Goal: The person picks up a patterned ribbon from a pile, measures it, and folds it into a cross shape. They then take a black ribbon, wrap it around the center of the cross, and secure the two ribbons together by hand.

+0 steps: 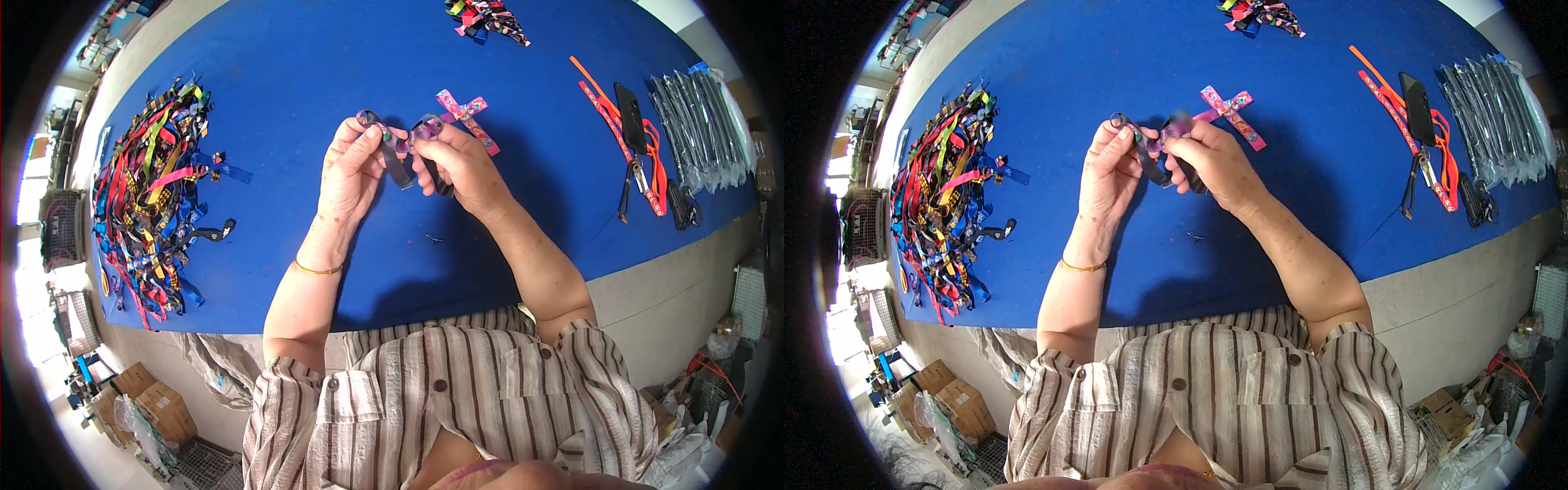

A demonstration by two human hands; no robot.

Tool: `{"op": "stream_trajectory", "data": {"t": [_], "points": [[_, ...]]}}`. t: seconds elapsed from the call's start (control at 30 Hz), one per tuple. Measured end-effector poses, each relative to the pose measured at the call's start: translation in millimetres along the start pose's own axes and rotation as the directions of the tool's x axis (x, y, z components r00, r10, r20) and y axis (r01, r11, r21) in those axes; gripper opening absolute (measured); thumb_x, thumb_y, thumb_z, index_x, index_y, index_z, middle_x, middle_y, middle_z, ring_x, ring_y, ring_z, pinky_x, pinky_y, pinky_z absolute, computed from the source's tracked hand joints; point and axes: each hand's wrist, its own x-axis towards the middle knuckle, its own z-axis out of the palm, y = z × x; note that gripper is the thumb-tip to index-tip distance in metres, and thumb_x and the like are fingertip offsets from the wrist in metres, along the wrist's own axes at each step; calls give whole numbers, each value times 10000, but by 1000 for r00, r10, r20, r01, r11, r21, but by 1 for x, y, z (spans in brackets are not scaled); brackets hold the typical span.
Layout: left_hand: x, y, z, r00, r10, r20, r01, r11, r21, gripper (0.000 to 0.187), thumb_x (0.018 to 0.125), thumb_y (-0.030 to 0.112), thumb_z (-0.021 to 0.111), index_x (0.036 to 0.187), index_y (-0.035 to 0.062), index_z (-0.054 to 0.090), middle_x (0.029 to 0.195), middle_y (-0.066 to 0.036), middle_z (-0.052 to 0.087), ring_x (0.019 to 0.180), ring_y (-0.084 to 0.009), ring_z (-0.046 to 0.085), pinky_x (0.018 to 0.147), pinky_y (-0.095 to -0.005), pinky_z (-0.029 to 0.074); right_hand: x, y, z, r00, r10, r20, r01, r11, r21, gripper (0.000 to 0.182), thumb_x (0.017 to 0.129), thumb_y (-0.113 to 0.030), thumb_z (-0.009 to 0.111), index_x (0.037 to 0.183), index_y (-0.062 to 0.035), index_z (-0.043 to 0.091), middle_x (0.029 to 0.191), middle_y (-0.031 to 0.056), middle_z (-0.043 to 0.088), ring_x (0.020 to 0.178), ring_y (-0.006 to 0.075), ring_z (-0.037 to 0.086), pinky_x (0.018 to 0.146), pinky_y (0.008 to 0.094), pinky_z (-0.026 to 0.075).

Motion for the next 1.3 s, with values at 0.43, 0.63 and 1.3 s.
{"op": "stream_trajectory", "data": {"t": [0.43, 0.63, 1.3], "points": [[-1, 0, 7, 1000, 22, 15, -22, 998, 55, 68, 1047, 82, 603, 1113, 77, 616, 987, -122, 739, 896, -190, 718, 832, -329, 579, -1, -1, 0, 995, -93, -31, 87, 984, -158, 250, 1026, -306, 688, 933, -84, 620, 731, -18, 604, 577, 48, 548, 486, 219, 425], [2, 0, -7, 1000, -7, 30, 7, 1000, 8, 107, 1039, 77, 611, 1143, 72, 635, 1032, -135, 743, 940, -205, 734, 891, -343, 610, -4, -8, 4, 984, -167, -59, 154, 971, -183, 191, 983, -238, 756, 1013, -86, 643, 682, -49, 569, 556, 16, 502, 471, 203, 368], [3, 3, -7, 998, -48, -29, 46, 995, -86, 61, 1072, 114, 564, 1102, 76, 601, 1119, -217, 738, 782, -248, 753, 697, -333, 647, -3, -17, -11, 957, -240, 163, 277, 922, -269, 469, 882, -123, 804, 1298, -46, 600, 953, 42, 674, 765, 81, 622, 660, 226, 513]]}}
